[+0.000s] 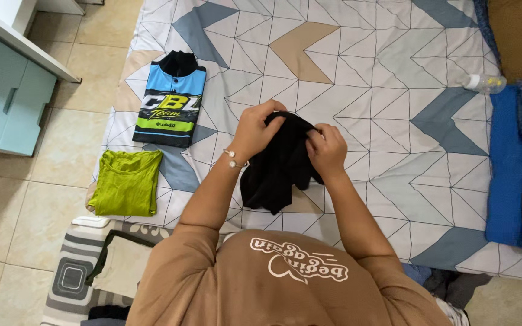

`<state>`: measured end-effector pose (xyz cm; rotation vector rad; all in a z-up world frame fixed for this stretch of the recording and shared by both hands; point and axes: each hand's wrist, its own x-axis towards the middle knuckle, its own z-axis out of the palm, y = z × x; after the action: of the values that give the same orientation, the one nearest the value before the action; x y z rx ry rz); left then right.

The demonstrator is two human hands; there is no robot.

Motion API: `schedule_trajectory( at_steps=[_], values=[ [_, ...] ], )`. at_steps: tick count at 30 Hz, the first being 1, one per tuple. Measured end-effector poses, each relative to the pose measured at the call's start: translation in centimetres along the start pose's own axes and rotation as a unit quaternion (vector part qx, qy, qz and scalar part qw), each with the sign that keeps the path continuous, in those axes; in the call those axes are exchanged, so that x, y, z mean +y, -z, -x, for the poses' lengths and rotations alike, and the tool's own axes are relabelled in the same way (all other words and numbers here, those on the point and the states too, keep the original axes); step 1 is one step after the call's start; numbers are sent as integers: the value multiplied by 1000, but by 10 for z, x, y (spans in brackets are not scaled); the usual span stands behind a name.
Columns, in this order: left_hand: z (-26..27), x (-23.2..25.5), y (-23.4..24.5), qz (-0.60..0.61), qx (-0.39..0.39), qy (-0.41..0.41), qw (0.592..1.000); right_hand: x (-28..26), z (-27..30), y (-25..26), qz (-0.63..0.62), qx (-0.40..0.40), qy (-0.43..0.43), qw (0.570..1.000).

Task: The person folds several garments on a bed, including a black t-shirt, gray pants, and a black long-sleeve shirt. They smooth and align each item, then fold it into a compact rectangle and place it on a nearby stack.

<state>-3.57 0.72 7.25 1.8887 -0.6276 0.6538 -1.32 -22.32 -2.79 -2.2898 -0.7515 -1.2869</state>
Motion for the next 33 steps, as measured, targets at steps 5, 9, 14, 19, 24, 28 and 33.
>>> schedule_trajectory(
  at_steps=[5,9,14,19,24,28,33],
  values=[
    [5,21,19,-7,32,-35,999,35,51,-39,8,-138,-87,987],
    [5,27,21,10,33,-21,999,47,70,-56,-26,-104,-160,981],
    [8,21,27,0,119,-29,993,63,41,-29,-25,150,-78,985],
    [8,2,42,14,171,39,984,68,12,15,-271,125,-169,939],
    [4,-26,42,-41,162,21,986,49,34,16,-109,-202,-128,965],
    [9,-47,54,-144,120,-6,982,79,57,16,32,-202,-217,955],
    [17,-58,65,-144,6,125,982,148,55,37,-39,-113,-397,910]
  ],
)
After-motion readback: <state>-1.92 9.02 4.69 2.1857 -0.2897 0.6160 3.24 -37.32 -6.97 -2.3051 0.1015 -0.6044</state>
